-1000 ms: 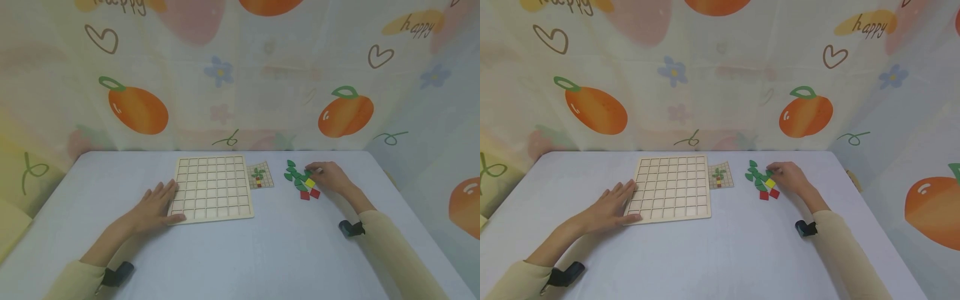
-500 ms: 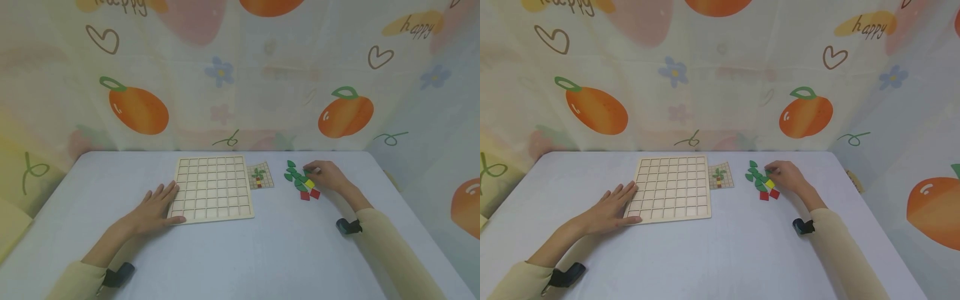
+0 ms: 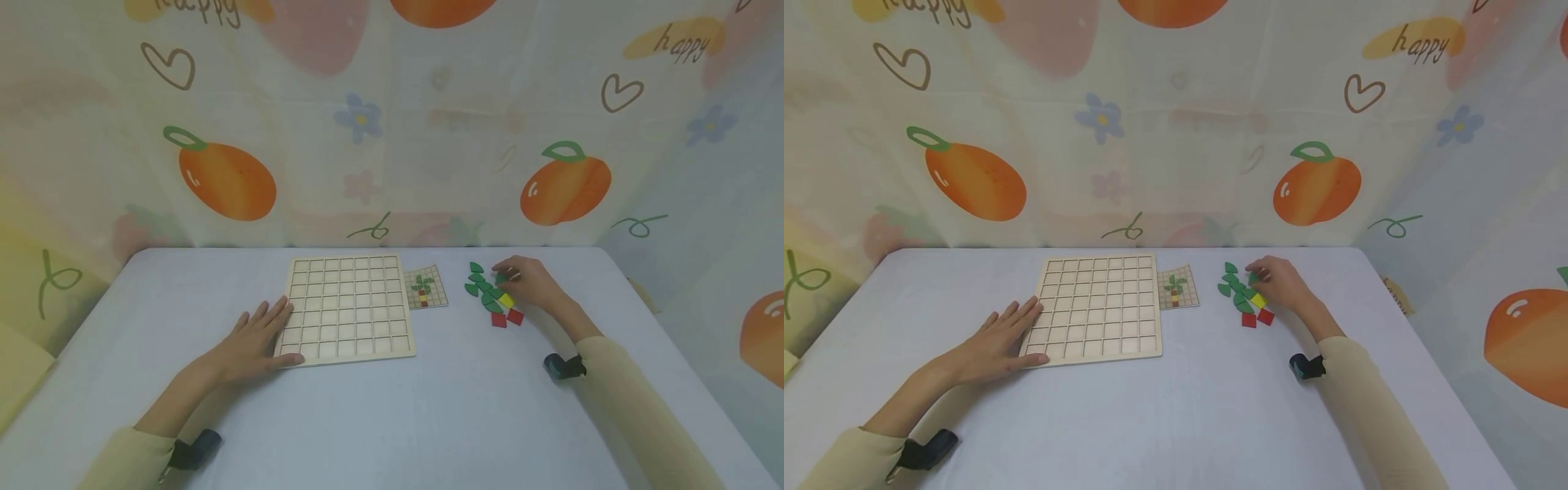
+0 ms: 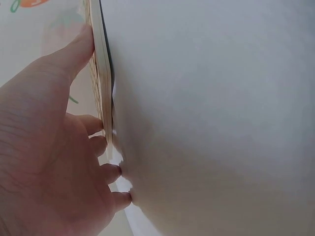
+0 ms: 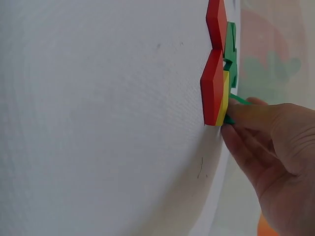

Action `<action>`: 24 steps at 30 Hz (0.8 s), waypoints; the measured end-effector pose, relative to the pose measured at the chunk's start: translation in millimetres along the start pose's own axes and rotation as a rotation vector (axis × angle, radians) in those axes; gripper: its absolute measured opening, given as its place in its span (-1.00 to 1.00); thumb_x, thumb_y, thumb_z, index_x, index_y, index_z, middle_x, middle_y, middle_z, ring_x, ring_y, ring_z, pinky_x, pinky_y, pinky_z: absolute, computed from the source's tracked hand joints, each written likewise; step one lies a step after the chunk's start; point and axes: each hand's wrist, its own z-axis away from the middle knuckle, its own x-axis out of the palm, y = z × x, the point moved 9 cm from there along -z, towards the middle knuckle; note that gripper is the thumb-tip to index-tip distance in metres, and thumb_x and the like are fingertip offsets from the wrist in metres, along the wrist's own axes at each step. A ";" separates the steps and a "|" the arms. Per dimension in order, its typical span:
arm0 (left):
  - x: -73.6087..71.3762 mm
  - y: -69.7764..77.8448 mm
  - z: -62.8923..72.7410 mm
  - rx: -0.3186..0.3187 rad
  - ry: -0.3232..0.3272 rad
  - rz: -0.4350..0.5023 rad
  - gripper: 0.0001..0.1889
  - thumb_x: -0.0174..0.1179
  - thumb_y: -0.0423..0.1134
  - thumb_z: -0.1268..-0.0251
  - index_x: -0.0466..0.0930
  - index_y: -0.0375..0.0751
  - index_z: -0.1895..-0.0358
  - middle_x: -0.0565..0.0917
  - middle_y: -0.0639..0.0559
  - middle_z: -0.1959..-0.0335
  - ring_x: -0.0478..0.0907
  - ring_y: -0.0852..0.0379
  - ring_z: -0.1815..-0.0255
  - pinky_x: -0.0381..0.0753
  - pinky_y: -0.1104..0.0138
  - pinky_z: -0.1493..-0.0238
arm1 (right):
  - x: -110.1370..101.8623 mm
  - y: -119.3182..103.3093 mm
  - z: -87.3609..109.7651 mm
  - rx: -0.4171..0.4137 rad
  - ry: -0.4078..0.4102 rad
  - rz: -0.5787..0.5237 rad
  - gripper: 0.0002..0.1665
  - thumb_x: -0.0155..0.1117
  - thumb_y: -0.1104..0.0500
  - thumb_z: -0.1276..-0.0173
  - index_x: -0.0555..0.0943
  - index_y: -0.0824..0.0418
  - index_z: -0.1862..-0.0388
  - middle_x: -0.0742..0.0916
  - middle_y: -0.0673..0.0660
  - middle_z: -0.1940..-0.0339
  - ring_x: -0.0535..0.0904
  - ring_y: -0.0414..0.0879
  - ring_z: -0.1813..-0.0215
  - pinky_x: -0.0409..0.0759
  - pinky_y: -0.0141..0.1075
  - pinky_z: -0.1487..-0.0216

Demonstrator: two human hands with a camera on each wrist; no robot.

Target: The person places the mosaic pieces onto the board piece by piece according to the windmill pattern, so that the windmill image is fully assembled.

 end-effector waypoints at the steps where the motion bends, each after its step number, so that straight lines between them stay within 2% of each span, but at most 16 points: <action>1: 0.0 0.0 0.0 0.000 0.001 -0.002 0.09 0.19 0.35 -0.18 -0.02 -0.38 -0.53 -0.05 -0.30 -0.57 -0.19 -0.45 -0.52 -0.24 -0.34 -0.38 | 0.1 0.6 -0.1 0.004 -0.001 0.000 -0.60 0.32 0.34 -0.31 0.61 0.30 -0.14 0.68 0.28 -0.05 0.60 0.18 -0.07 0.64 -0.01 -0.04; 6: 0.2 0.1 0.1 0.000 0.001 -0.006 0.09 0.18 0.36 -0.18 -0.02 -0.38 -0.53 -0.04 -0.30 -0.57 -0.19 -0.45 -0.52 -0.24 -0.34 -0.38 | 0.9 2.5 0.7 0.018 -0.001 0.014 -0.61 0.30 0.32 -0.34 0.61 0.29 -0.16 0.69 0.29 -0.06 0.60 0.17 -0.07 0.63 -0.01 -0.06; 13: 0.8 -0.3 -0.1 -0.002 -0.001 -0.013 0.09 0.17 0.36 -0.19 -0.02 -0.38 -0.53 -0.06 -0.30 -0.57 -0.20 -0.45 -0.52 -0.24 -0.34 -0.38 | -6.9 -0.9 0.6 0.036 0.044 0.015 -0.73 0.26 0.31 -0.37 0.67 0.31 -0.02 0.70 0.30 0.00 0.60 0.19 -0.06 0.61 0.02 -0.09; 19: 1.7 -1.4 -0.1 -0.005 -0.002 -0.011 0.10 0.17 0.37 -0.18 -0.04 -0.37 -0.54 -0.06 -0.30 -0.57 -0.20 -0.44 -0.53 -0.25 -0.34 -0.39 | -12.1 -8.6 -0.7 0.007 0.057 -0.003 -0.72 0.25 0.33 -0.39 0.65 0.32 -0.05 0.69 0.30 -0.03 0.60 0.21 -0.07 0.61 0.02 -0.08; 24: 1.4 -1.1 0.5 -0.009 -0.005 -0.001 0.10 0.17 0.36 -0.18 -0.05 -0.37 -0.54 -0.07 -0.30 -0.58 -0.21 -0.43 -0.53 -0.27 -0.33 -0.39 | -15.1 -18.3 -1.7 -0.051 0.050 -0.015 -0.69 0.28 0.35 -0.36 0.65 0.33 -0.07 0.71 0.28 0.01 0.62 0.18 -0.05 0.61 0.02 -0.09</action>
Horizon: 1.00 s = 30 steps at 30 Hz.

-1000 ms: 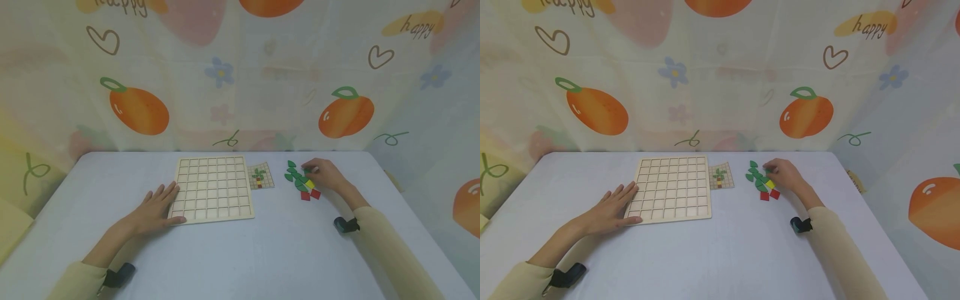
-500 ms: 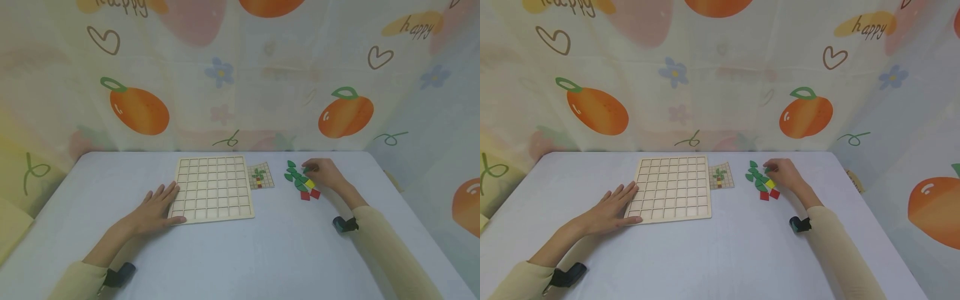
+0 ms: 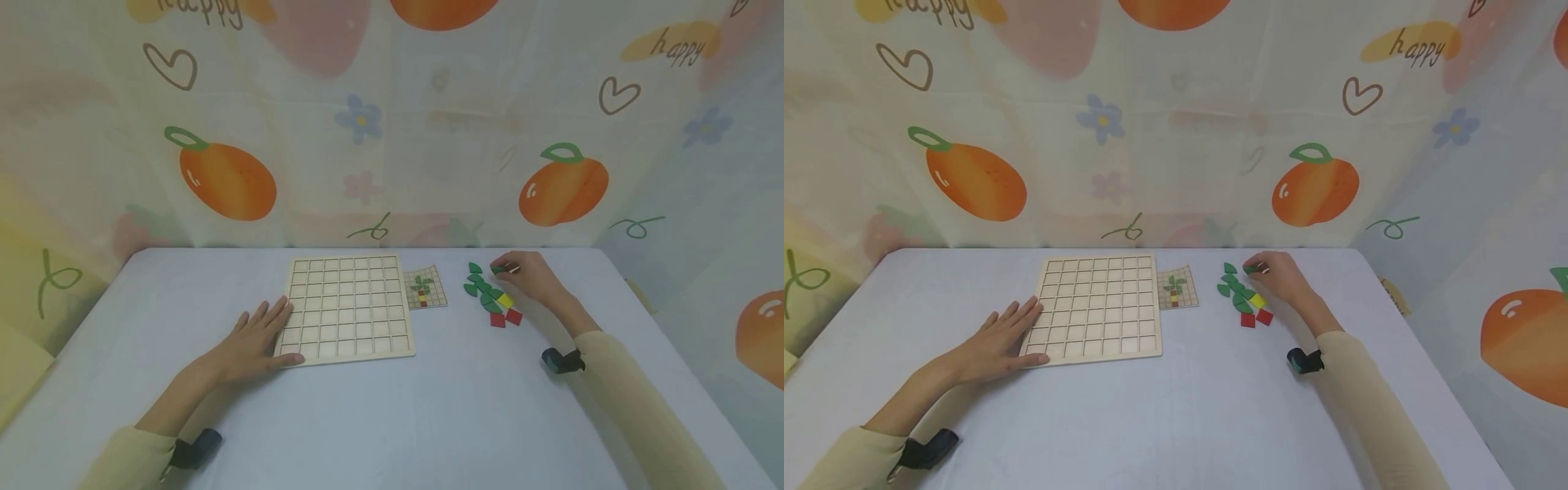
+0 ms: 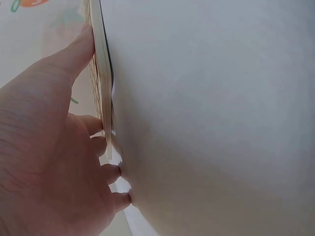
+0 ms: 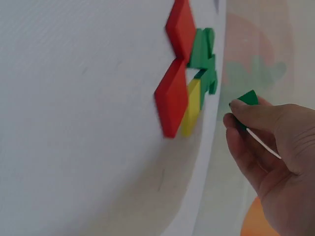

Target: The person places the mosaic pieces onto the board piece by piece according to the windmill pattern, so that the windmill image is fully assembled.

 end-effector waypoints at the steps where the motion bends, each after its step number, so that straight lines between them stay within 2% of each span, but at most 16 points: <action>1: -0.1 0.2 0.2 0.000 -0.001 0.002 0.10 0.17 0.36 -0.18 -0.05 -0.37 -0.54 -0.07 -0.30 -0.58 -0.21 -0.43 -0.53 -0.27 -0.33 -0.39 | 0.0 -2.7 -0.7 -0.013 -0.003 -0.002 -0.69 0.29 0.34 -0.35 0.66 0.34 -0.06 0.72 0.27 0.02 0.63 0.17 -0.04 0.61 0.01 -0.08; 6: -0.8 0.5 0.8 -0.001 0.001 0.010 0.10 0.17 0.36 -0.18 -0.05 -0.37 -0.54 -0.07 -0.29 -0.58 -0.22 -0.43 -0.53 -0.28 -0.33 -0.39 | 0.7 -19.5 -3.8 -0.063 -0.016 -0.013 -0.70 0.32 0.36 -0.32 0.68 0.33 -0.03 0.74 0.25 0.06 0.66 0.12 0.01 0.64 -0.01 -0.05; 19: -0.8 0.5 0.0 0.005 0.004 0.019 0.09 0.19 0.34 -0.19 -0.02 -0.38 -0.53 -0.06 -0.30 -0.57 -0.22 -0.43 -0.53 -0.29 -0.33 -0.39 | 5.1 -47.9 -14.7 -0.098 -0.007 -0.031 -0.70 0.30 0.34 -0.35 0.66 0.34 -0.06 0.73 0.25 0.02 0.66 0.11 0.02 0.64 -0.04 -0.05; 30: 0.3 -0.8 0.6 0.009 0.008 0.014 0.09 0.18 0.36 -0.18 -0.02 -0.38 -0.53 -0.06 -0.30 -0.57 -0.21 -0.44 -0.53 -0.27 -0.34 -0.38 | 20.5 -57.2 -33.4 -0.062 -0.042 -0.057 -0.65 0.28 0.27 -0.39 0.63 0.31 -0.14 0.71 0.23 -0.03 0.63 0.09 0.04 0.68 -0.15 0.06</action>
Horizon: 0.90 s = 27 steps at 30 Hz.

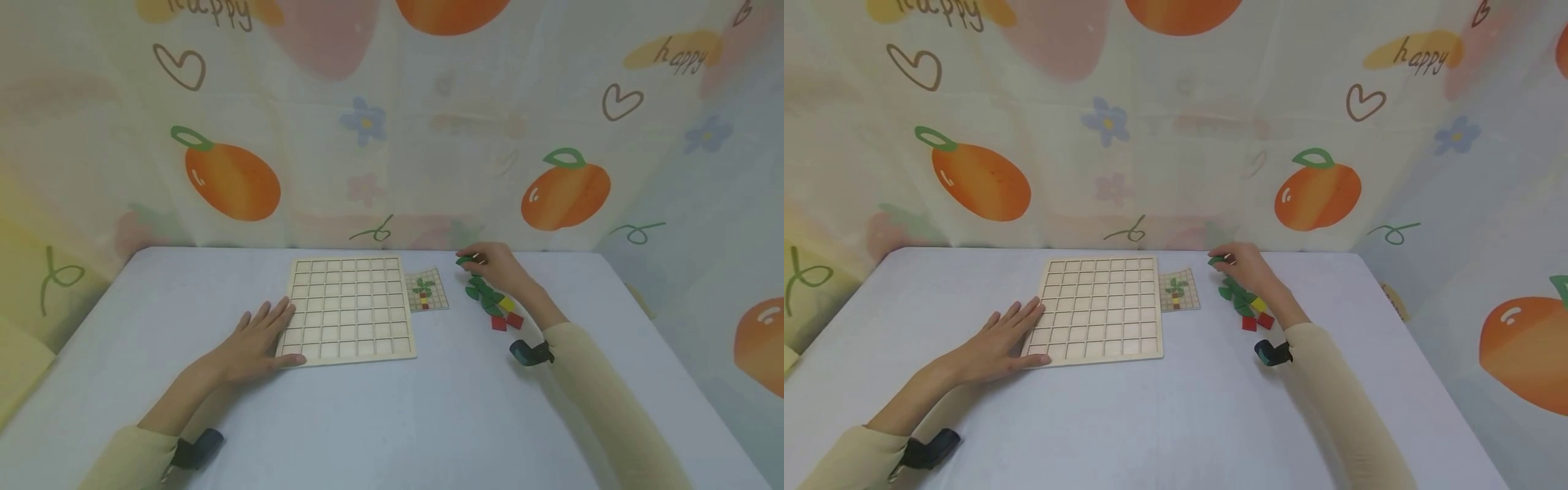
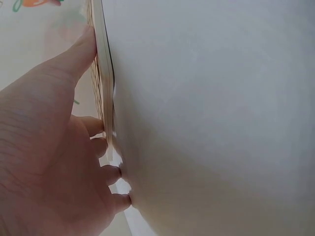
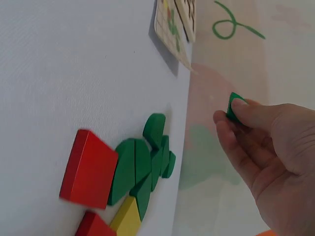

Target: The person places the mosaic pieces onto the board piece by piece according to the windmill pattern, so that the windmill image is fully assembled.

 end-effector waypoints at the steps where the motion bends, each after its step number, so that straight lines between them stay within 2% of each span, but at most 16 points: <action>1: -0.1 0.0 0.1 0.000 0.000 0.001 0.09 0.18 0.36 -0.18 -0.02 -0.38 -0.53 -0.06 -0.30 -0.57 -0.22 -0.44 -0.53 -0.28 -0.34 -0.39 | 0.8 -1.9 -1.0 -0.003 0.001 -0.004 -0.65 0.29 0.27 -0.38 0.64 0.32 -0.13 0.72 0.22 -0.02 0.64 0.09 0.04 0.68 -0.15 0.07; 10: -0.5 1.0 0.0 0.002 0.000 0.007 0.09 0.19 0.35 -0.18 -0.02 -0.39 -0.53 -0.06 -0.30 -0.57 -0.22 -0.44 -0.53 -0.28 -0.33 -0.39 | 6.6 -22.8 -5.0 -0.063 0.022 -0.029 -0.75 0.34 0.28 -0.33 0.68 0.34 0.03 0.76 0.21 0.11 0.67 0.07 0.10 0.66 -0.10 0.03; 19: -0.3 0.4 0.1 0.006 0.002 0.011 0.09 0.20 0.33 -0.18 -0.02 -0.39 -0.53 -0.06 -0.31 -0.57 -0.22 -0.44 -0.53 -0.29 -0.34 -0.38 | 15.3 -25.4 -8.1 -0.049 0.002 -0.049 -0.73 0.32 0.26 -0.36 0.67 0.34 0.01 0.74 0.20 0.06 0.69 0.05 0.13 0.68 -0.18 0.13; 27: 0.2 0.0 0.0 -0.003 -0.007 0.016 0.10 0.19 0.35 -0.17 -0.03 -0.38 -0.53 -0.07 -0.30 -0.57 -0.23 -0.44 -0.53 -0.30 -0.33 -0.39 | 19.9 -31.7 -10.5 -0.067 -0.001 -0.055 -0.73 0.27 0.30 -0.38 0.66 0.38 -0.02 0.73 0.23 0.03 0.69 0.07 0.10 0.68 -0.18 0.11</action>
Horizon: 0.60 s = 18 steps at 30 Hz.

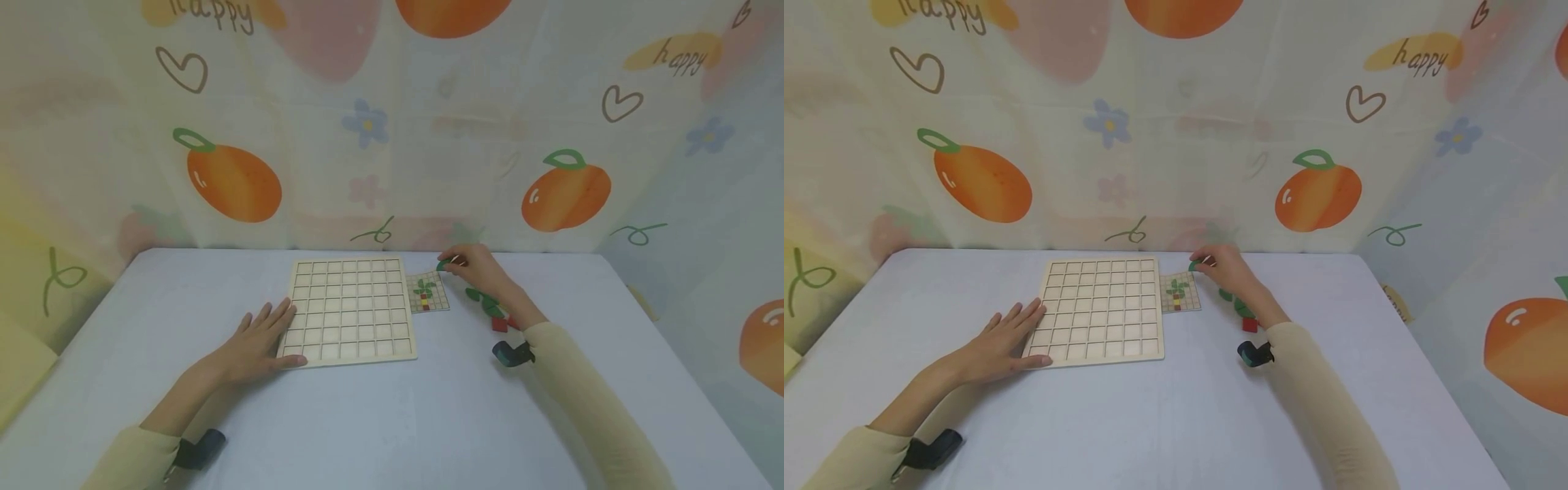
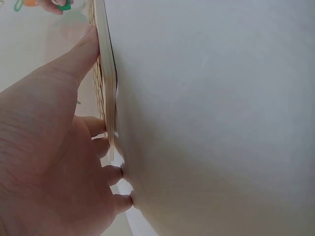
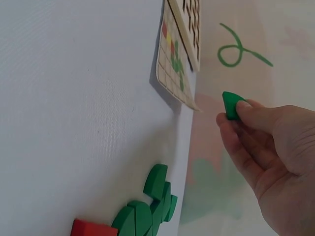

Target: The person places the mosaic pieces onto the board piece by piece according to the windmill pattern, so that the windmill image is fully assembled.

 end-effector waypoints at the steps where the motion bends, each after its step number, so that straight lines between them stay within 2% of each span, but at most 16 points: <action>1: 0.0 0.0 0.1 0.001 0.000 -0.001 0.10 0.19 0.36 -0.17 -0.03 -0.38 -0.53 -0.07 -0.30 -0.57 -0.23 -0.44 -0.53 -0.30 -0.33 -0.39 | 0.9 -1.4 -0.4 -0.001 -0.001 -0.002 -0.73 0.27 0.31 -0.38 0.66 0.38 -0.02 0.73 0.24 0.03 0.69 0.07 0.10 0.68 -0.17 0.11; 10: -0.3 0.4 0.8 0.005 0.005 0.008 0.12 0.19 0.36 -0.16 -0.04 -0.39 -0.53 -0.08 -0.30 -0.58 -0.24 -0.44 -0.53 -0.30 -0.34 -0.38 | 12.7 -12.3 -6.8 -0.030 -0.021 0.003 -0.74 0.29 0.29 -0.38 0.68 0.35 0.00 0.73 0.20 0.04 0.66 0.05 0.02 0.64 -0.14 -0.02; 18: 0.7 -0.6 -0.5 0.001 0.005 -0.010 0.12 0.19 0.37 -0.16 -0.03 -0.39 -0.53 -0.07 -0.30 -0.57 -0.23 -0.45 -0.52 -0.29 -0.35 -0.38 | 24.1 -23.9 -12.7 -0.066 -0.054 0.015 -0.75 0.29 0.29 -0.37 0.69 0.37 0.02 0.76 0.20 0.09 0.67 0.03 0.03 0.63 -0.14 -0.02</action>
